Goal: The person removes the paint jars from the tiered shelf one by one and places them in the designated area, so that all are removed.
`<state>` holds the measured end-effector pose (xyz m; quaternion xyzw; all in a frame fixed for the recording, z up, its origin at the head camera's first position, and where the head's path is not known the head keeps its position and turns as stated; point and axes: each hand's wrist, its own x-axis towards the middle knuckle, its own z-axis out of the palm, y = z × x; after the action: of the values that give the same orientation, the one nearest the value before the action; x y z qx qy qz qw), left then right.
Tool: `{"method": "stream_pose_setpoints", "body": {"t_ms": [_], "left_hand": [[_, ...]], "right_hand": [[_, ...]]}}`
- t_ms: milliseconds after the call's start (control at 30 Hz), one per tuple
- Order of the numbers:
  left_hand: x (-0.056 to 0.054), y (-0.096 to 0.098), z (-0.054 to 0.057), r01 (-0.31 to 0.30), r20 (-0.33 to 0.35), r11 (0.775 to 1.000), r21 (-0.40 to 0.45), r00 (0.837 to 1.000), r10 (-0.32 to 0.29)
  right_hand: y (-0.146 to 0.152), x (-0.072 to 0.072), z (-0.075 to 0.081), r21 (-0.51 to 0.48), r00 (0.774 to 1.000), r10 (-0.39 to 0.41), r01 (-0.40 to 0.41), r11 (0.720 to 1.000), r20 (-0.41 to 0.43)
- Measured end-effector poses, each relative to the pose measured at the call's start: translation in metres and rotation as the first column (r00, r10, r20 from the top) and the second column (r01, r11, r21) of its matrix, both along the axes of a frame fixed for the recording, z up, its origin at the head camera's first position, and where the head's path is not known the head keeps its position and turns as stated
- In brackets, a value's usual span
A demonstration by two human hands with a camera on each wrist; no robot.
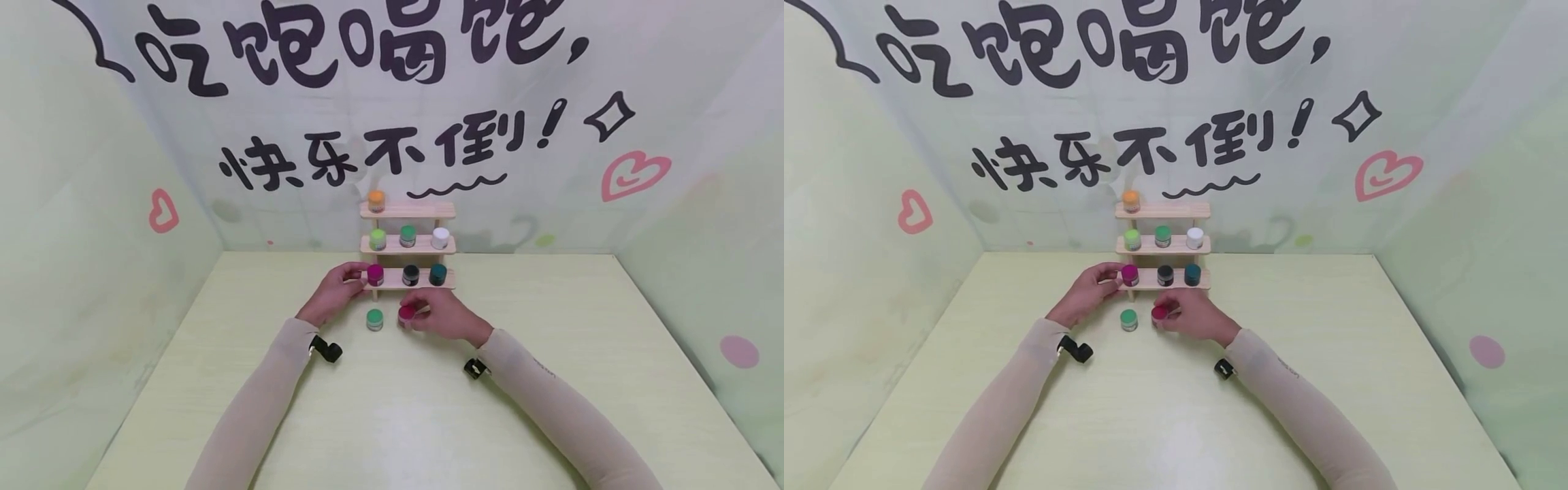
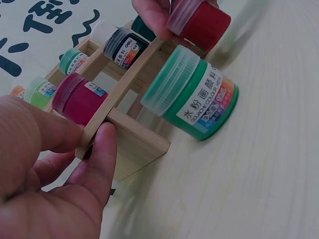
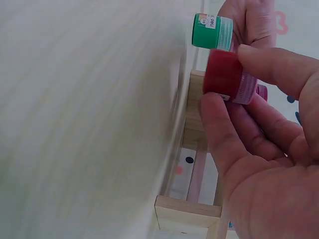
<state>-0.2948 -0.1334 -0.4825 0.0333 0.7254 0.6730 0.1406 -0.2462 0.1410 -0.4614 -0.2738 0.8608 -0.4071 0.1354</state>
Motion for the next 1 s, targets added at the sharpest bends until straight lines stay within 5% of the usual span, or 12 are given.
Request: {"method": "stream_pose_setpoints", "body": {"t_ms": [633,1000], "left_hand": [[0.001,-0.001,0.000,-0.010,0.010,1.000,0.006,1.000,0.010],[0.003,-0.003,0.000,0.005,-0.003,1.000,0.011,1.000,-0.005]], "right_hand": [[0.000,-0.005,-0.011,0.027,1.000,0.019,-0.019,0.999,0.015],[-0.001,-0.002,0.006,0.032,1.000,-0.021,0.021,0.999,0.015]]}}
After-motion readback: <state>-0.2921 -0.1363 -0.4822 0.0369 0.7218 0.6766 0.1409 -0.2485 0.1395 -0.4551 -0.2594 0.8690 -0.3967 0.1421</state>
